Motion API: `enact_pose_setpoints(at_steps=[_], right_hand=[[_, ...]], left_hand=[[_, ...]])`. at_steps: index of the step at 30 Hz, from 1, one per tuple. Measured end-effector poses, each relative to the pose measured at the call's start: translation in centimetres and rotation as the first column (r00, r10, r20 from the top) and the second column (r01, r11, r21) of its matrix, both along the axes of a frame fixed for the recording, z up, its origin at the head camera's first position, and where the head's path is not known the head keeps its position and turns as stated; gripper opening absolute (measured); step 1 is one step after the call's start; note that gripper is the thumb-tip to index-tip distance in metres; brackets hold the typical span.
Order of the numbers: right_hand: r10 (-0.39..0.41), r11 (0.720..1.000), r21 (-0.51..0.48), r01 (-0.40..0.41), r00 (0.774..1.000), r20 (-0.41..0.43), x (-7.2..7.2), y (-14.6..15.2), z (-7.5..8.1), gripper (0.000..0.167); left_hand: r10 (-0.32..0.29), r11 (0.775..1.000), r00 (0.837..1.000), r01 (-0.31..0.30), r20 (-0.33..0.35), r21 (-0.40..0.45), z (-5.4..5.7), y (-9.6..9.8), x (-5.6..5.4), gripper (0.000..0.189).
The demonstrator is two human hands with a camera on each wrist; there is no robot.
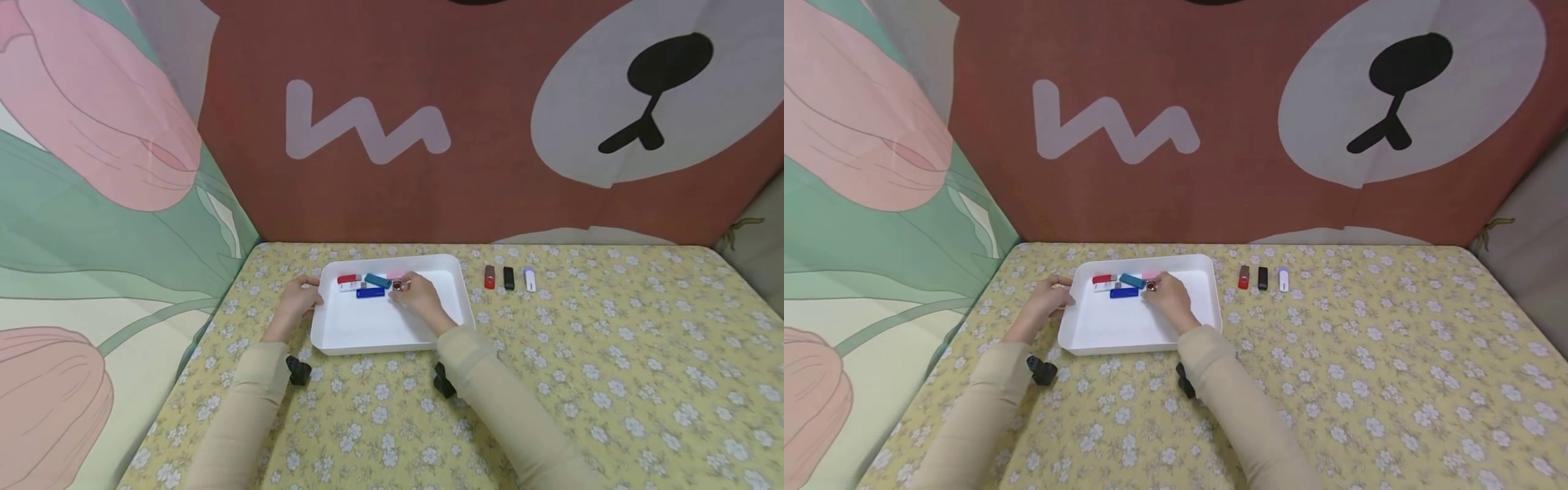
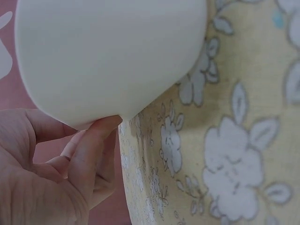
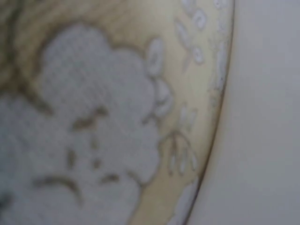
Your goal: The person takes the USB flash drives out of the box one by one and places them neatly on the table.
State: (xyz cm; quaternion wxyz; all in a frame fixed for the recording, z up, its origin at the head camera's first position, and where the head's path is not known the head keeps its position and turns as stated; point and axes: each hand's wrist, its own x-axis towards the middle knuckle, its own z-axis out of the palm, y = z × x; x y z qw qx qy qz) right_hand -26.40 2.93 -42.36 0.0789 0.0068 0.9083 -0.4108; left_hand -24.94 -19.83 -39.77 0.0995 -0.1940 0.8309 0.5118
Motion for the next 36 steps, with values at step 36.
enact_pose_setpoints(at_steps=[36], right_hand=[[0.016,0.999,0.038,-0.015,1.0,-0.021,0.1,-0.08,-0.02,0.034]], left_hand=[[0.005,1.0,1.0,-0.005,0.01,0.002,0.25,-0.02,0.19,0.044]])
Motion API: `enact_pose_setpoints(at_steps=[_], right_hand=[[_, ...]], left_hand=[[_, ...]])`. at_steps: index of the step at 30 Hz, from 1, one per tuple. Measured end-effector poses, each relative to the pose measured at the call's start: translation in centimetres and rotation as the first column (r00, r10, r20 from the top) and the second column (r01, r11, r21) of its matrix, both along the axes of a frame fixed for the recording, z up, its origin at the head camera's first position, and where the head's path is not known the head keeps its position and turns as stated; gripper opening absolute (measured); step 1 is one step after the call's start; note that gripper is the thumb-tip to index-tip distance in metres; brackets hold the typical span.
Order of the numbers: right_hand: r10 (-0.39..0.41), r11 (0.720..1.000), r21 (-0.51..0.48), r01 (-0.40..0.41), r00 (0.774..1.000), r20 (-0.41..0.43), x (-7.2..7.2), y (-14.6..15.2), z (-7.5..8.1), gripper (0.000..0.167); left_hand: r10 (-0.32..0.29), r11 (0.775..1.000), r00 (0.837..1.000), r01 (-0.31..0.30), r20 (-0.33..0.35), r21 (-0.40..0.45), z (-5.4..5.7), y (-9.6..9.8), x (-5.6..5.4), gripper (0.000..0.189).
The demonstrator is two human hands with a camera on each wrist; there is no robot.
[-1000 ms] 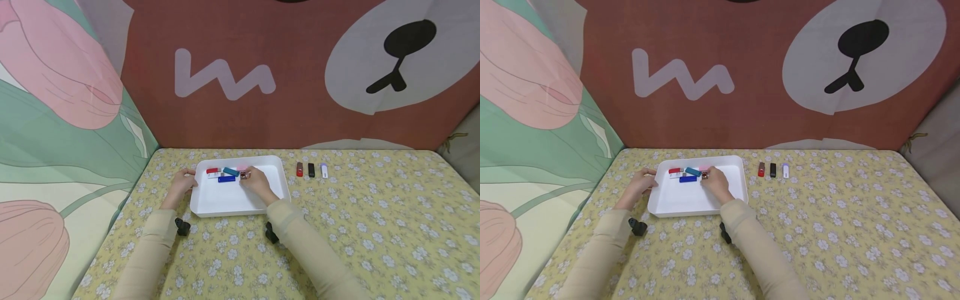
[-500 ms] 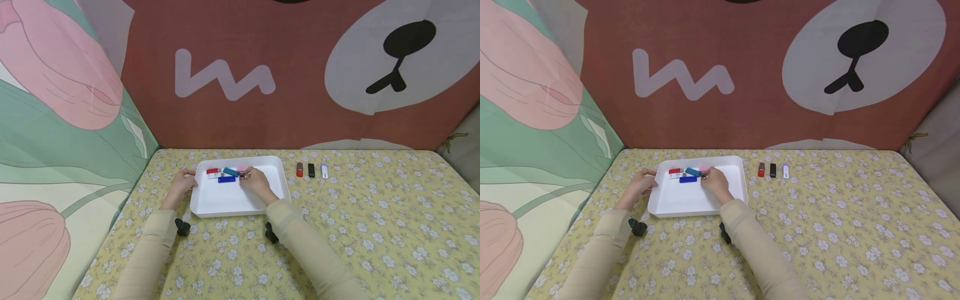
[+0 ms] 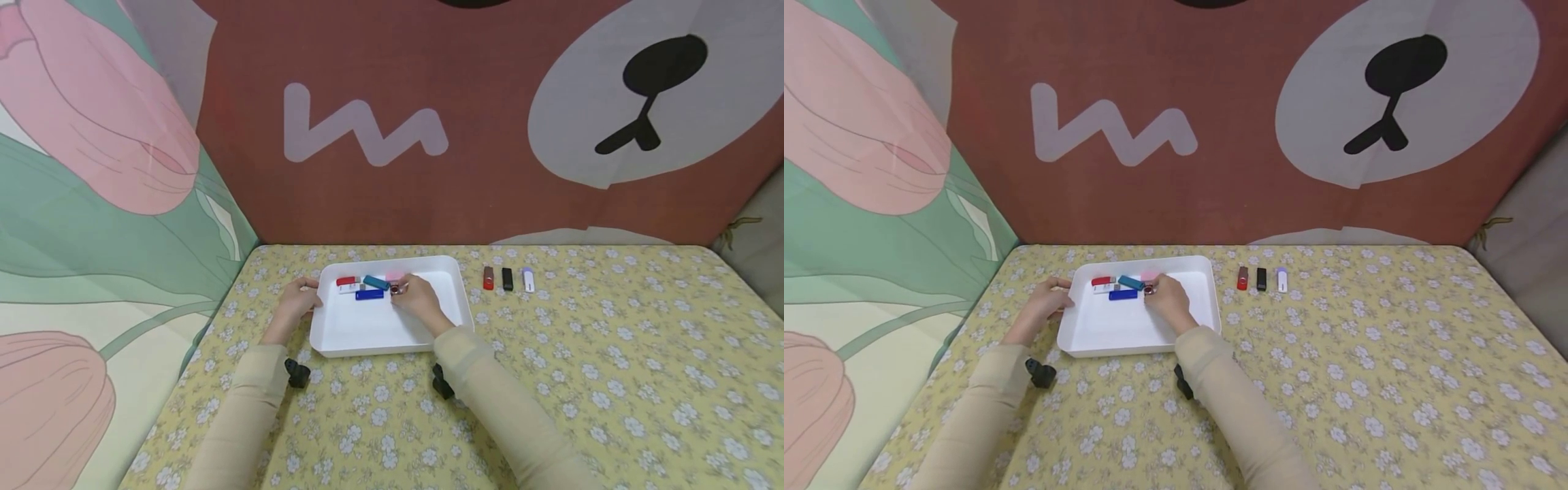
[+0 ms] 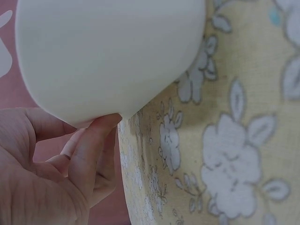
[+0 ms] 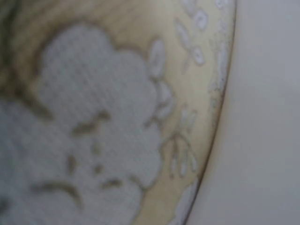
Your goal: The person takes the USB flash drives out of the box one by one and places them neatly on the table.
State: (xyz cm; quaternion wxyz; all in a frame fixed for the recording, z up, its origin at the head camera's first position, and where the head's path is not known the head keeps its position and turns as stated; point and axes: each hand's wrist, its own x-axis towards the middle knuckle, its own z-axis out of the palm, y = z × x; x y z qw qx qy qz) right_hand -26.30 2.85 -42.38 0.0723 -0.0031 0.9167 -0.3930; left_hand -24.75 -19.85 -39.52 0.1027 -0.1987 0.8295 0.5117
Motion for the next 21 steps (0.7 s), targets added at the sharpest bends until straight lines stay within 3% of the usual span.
enact_pose_setpoints(at_steps=[6,14,21], right_hand=[[0.003,1.0,-0.019,-0.002,0.999,0.044,-0.41,0.09,-0.19,0.035],[0.027,1.0,-0.008,-0.027,0.999,0.035,-0.36,-0.01,-0.22,0.034],[0.031,0.999,0.024,-0.031,0.999,-0.03,0.11,0.08,0.17,0.03]], left_hand=[[-0.002,1.0,1.0,0.002,-0.005,-0.004,0.02,0.0,0.13,0.044],[0.0,1.0,1.0,0.0,0.013,0.006,-0.06,0.08,0.27,0.045],[-0.007,1.0,1.0,0.007,-0.002,0.029,0.0,0.06,0.26,0.045]])
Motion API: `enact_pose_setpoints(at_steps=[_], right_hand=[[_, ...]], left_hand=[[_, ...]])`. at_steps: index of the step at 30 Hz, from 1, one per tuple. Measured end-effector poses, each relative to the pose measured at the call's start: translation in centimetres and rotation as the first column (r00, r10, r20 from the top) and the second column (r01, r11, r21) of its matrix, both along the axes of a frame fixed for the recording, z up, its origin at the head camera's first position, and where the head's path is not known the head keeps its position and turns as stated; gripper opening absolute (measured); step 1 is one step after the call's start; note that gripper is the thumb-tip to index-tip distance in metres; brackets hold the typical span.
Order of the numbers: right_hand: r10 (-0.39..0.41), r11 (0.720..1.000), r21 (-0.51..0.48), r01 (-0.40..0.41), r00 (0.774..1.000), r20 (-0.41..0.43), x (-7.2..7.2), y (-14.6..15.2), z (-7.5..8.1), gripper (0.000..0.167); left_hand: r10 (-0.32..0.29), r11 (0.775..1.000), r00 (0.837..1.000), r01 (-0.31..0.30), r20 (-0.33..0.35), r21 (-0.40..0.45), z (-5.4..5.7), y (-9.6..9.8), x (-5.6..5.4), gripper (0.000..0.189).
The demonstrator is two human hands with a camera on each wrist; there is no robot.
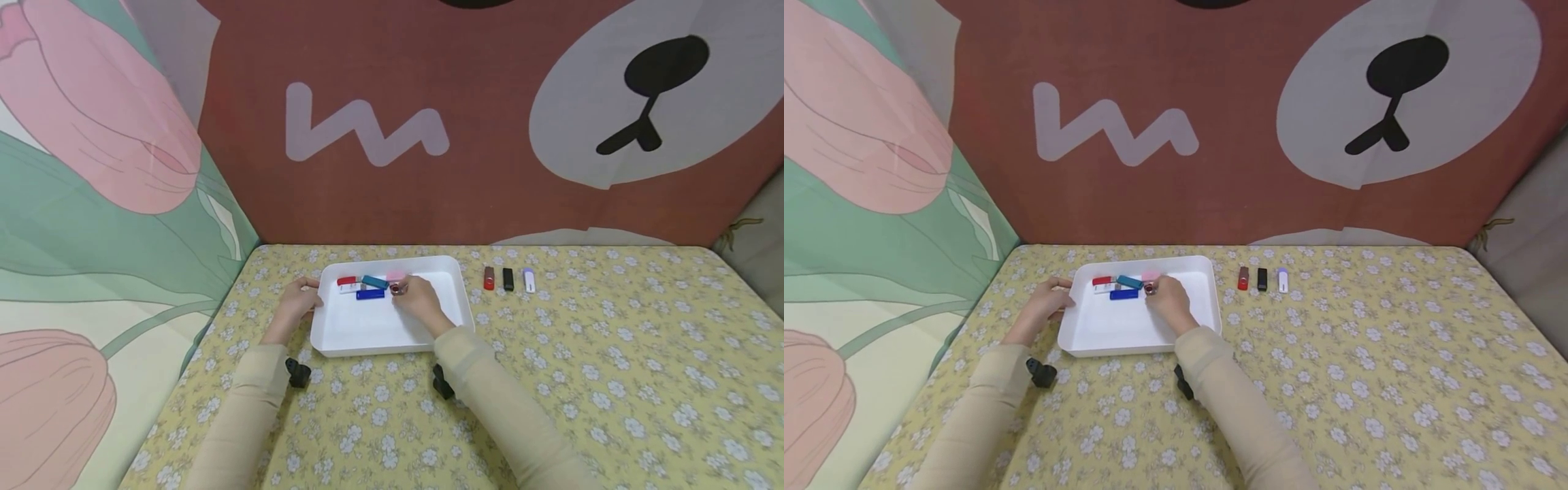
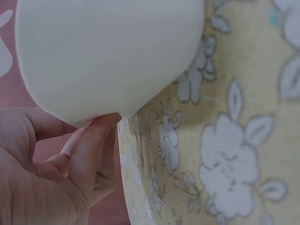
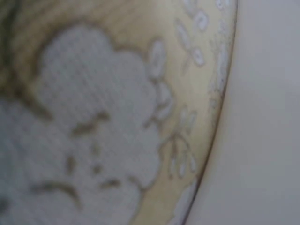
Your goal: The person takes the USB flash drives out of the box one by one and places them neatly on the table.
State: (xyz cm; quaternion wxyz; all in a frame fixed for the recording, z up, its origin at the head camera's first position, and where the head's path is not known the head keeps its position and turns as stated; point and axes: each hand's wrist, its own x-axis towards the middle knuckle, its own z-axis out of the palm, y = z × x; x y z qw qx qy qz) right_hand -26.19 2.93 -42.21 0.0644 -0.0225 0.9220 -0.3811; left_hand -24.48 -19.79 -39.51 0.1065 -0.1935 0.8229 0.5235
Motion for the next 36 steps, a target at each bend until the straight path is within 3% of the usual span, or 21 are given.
enact_pose_setpoints(at_steps=[9,18,24,31,36], right_hand=[[-0.051,0.995,-0.081,0.055,0.997,0.055,-0.2,0.3,0.1,0.035],[-0.11,0.958,-0.247,0.145,0.982,0.151,-1.1,0.9,-0.6,0.035],[-0.078,0.915,-0.373,0.153,0.975,0.209,-1.3,1.7,-0.2,0.039],[-0.002,0.89,-0.445,0.097,0.978,0.209,-1.1,3.2,1.2,0.042],[0.024,0.871,-0.481,0.099,0.97,0.244,-1.2,4.5,2.1,0.044]], left_hand=[[-0.007,1.0,1.0,0.007,-0.005,0.018,0.0,0.0,-0.2,0.045],[-0.01,1.0,1.0,0.01,0.001,0.002,-0.2,-0.1,-0.3,0.045],[-0.004,1.0,1.0,0.004,0.001,0.006,-0.3,-0.2,-0.2,0.045],[0.0,1.0,1.0,0.0,-0.004,0.007,-0.3,-0.2,-0.2,0.045],[-0.008,1.0,1.0,0.008,-0.014,0.006,-0.4,-0.3,-0.1,0.044]])
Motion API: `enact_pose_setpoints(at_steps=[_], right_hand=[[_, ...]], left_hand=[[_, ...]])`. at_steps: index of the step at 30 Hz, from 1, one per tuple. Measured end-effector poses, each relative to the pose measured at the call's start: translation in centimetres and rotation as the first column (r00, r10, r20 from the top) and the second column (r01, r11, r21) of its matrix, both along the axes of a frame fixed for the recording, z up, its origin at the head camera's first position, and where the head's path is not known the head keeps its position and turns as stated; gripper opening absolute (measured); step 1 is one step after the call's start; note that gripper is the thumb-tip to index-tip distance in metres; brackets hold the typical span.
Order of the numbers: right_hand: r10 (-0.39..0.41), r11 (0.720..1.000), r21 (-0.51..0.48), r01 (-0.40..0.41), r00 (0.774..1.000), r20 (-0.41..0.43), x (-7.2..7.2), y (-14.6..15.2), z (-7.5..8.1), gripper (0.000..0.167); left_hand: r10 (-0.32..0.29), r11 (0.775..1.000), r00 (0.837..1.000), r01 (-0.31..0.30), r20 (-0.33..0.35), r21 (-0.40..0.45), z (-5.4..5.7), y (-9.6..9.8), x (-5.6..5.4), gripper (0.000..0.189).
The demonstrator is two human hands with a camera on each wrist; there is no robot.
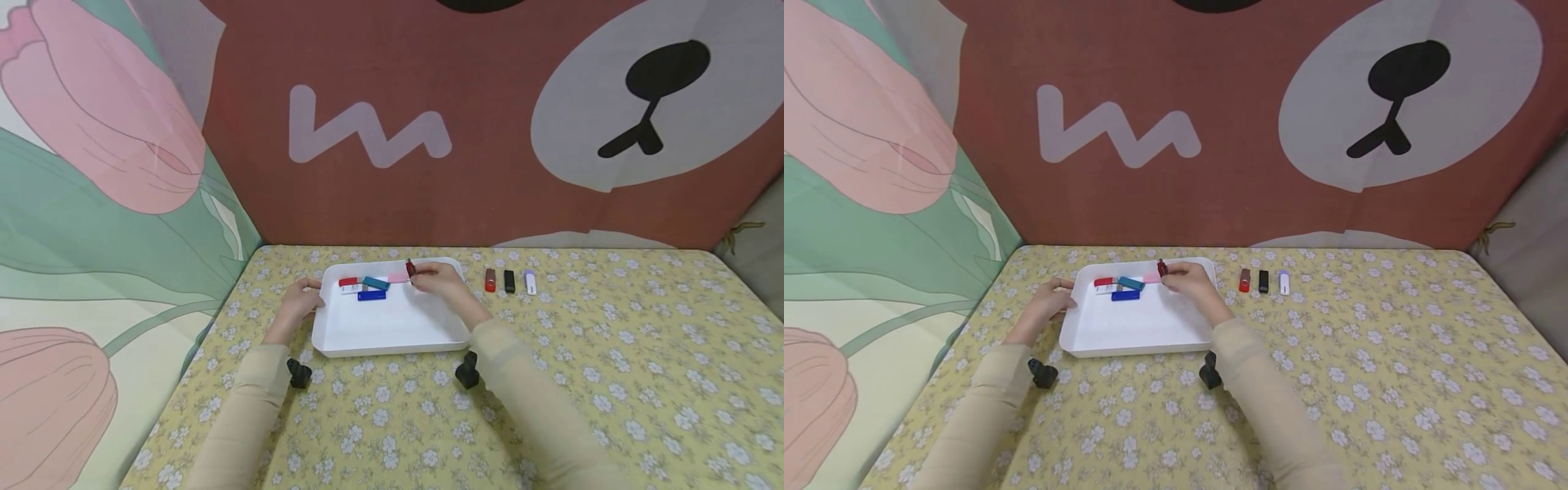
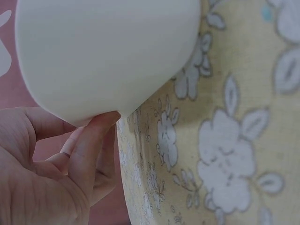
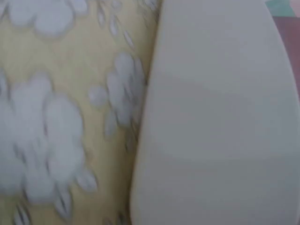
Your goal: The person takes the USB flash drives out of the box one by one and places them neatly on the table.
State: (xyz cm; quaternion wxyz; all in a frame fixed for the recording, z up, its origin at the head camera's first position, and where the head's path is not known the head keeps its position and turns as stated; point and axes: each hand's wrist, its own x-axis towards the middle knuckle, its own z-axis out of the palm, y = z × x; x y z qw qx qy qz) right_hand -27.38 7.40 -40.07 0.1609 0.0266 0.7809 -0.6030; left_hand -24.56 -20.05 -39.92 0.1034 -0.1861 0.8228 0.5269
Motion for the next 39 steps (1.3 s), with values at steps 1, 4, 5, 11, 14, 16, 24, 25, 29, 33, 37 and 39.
enact_pose_setpoints(at_steps=[1,4,5,11,14,16,24,25,29,33,37,39], right_hand=[[0.002,1.0,-0.001,-0.002,1.0,0.002,-0.1,0.3,0.1,0.045],[0.017,1.0,-0.002,-0.017,1.0,-0.013,-0.4,1.2,0.2,0.048],[0.023,1.0,-0.007,-0.023,1.0,-0.014,-0.4,1.5,0.3,0.05],[0.018,0.993,-0.118,-0.015,1.0,0.022,-0.5,3.0,0.4,0.06],[0.004,0.975,-0.22,0.004,0.999,0.038,-0.6,3.6,0.4,0.061],[-0.007,0.962,-0.274,0.019,0.999,0.047,-0.6,4.0,0.4,0.061],[-0.011,0.96,-0.279,0.013,1.0,0.009,-0.7,5.6,0.3,0.056],[-0.015,0.96,-0.278,0.016,1.0,0.006,-0.8,5.8,0.3,0.055],[-0.036,0.963,-0.268,0.033,0.999,-0.006,-0.9,6.6,0.3,0.053],[-0.079,0.965,-0.252,0.073,0.997,-0.012,-1.0,7.7,0.2,0.055],[-0.099,0.973,-0.214,0.092,0.995,-0.024,-1.0,8.9,-0.1,0.06],[-0.107,0.977,-0.189,0.1,0.994,-0.029,-0.9,9.6,-0.2,0.063]], left_hand=[[-0.002,1.0,1.0,0.002,-0.001,0.001,0.0,0.0,0.0,0.044],[-0.006,1.0,1.0,0.006,-0.006,0.004,0.0,0.0,0.0,0.044],[-0.007,1.0,1.0,0.007,-0.006,0.006,0.0,0.0,0.1,0.044],[-0.011,1.0,1.0,0.011,-0.002,0.012,0.0,0.0,0.2,0.044],[-0.012,1.0,1.0,0.012,0.001,0.004,0.1,0.1,0.2,0.044],[-0.01,1.0,1.0,0.01,0.004,0.001,0.1,0.1,0.3,0.044],[-0.007,1.0,1.0,0.007,0.009,-0.001,0.1,0.0,0.2,0.044],[-0.007,1.0,1.0,0.007,0.009,-0.002,0.1,0.0,0.2,0.044],[-0.009,1.0,1.0,0.009,0.008,-0.006,0.0,-0.1,0.0,0.044],[-0.011,1.0,1.0,0.011,0.005,-0.01,0.0,-0.1,0.0,0.044],[-0.013,1.0,1.0,0.013,-0.002,-0.004,0.2,-0.1,0.1,0.044],[-0.016,1.0,1.0,0.016,-0.007,0.002,0.1,-0.1,0.2,0.044]])
